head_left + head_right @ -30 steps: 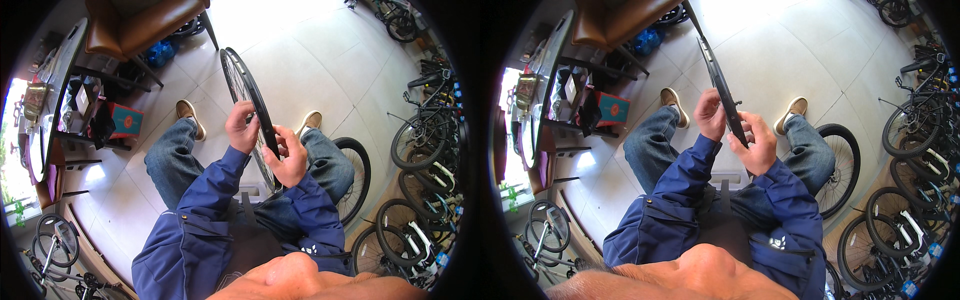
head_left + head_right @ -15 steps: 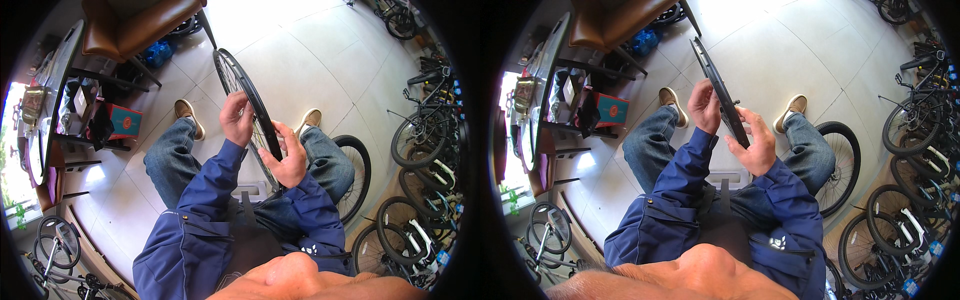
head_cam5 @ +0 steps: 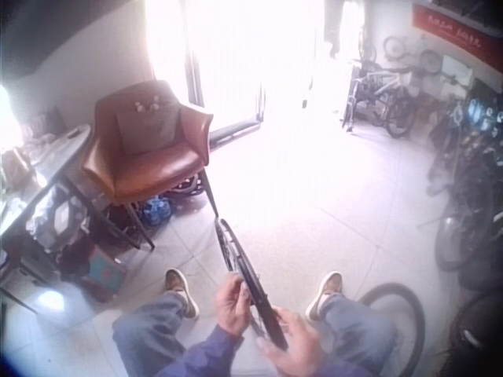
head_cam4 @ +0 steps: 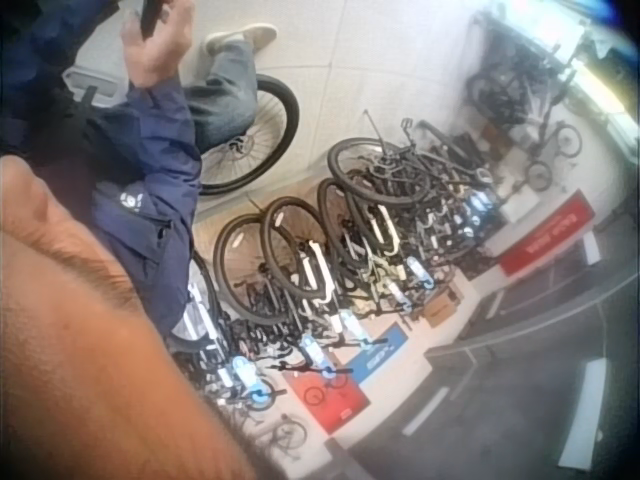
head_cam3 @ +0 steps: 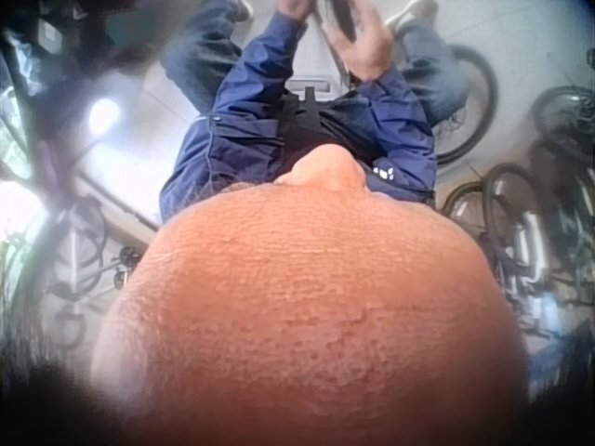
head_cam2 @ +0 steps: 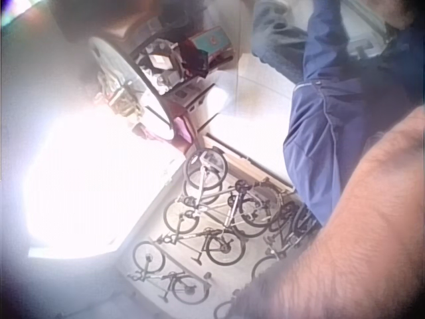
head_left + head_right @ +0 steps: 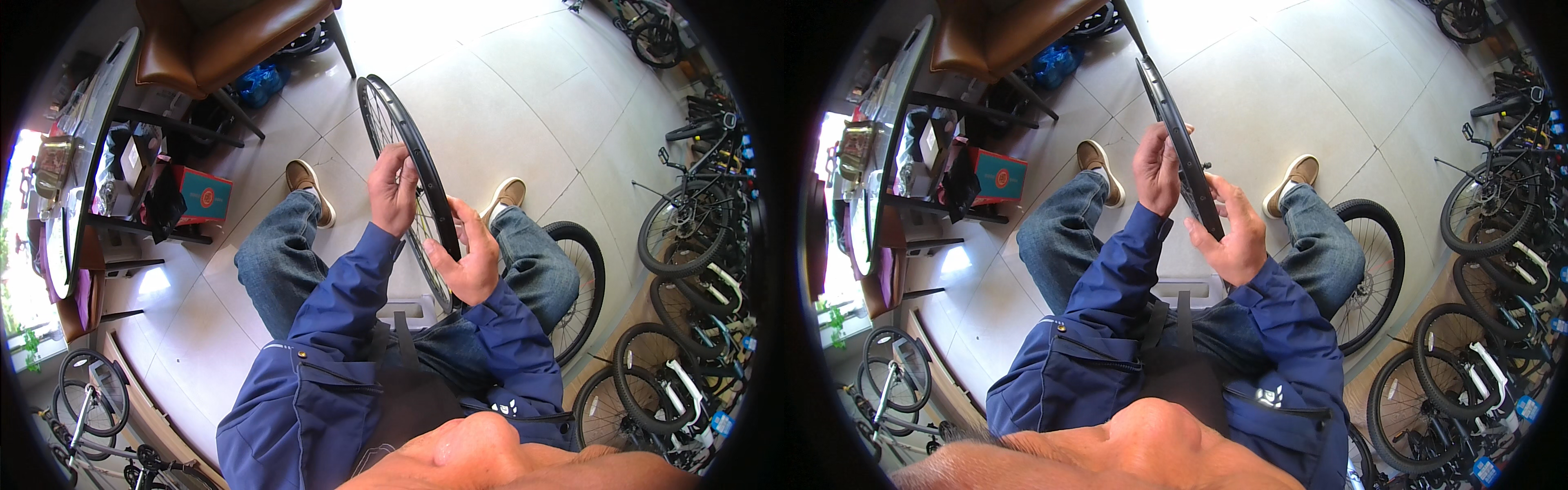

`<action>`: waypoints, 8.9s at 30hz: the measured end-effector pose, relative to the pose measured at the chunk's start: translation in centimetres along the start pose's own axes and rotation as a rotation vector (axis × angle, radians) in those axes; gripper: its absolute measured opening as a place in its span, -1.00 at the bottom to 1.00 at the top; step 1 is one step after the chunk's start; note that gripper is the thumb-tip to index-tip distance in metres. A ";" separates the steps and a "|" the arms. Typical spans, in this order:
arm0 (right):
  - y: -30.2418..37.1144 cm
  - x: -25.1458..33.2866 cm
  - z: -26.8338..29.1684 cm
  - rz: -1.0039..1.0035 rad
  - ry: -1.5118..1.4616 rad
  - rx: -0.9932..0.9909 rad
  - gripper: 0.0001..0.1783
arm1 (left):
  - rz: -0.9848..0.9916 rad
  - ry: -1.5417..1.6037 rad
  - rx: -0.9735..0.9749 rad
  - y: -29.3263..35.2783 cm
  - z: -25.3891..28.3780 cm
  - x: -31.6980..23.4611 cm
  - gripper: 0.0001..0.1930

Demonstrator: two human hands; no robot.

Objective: The person removes a valve core from a bicycle wheel, then repeatedly inserts and removes it while rotating the wheel. The person also spins the wheel to check alignment and continues handling the valve core throughout the clip.

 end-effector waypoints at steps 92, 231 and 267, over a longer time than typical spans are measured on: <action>-0.3 -0.5 0.7 -0.007 -0.001 -0.067 -0.32 | 0.076 0.288 0.133 3.7 -1.9 0.2 -0.76; -0.6 1.1 0.1 0.002 0.232 -0.038 -0.51 | -0.016 0.125 -0.110 2.6 -0.4 -1.3 -0.80; -0.4 0.8 0.2 -0.115 0.165 0.021 -0.52 | -0.012 0.170 -0.061 2.9 -1.3 0.4 -0.86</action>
Point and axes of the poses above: each hand's wrist, its own y-axis away from the middle knuckle, its own z-axis out of the back of the hand, x = y × z, the point moved 3 cm from there along -y, towards the middle knuckle, and after that the axes turned 9 degrees about -y, right-handed, at the moved point
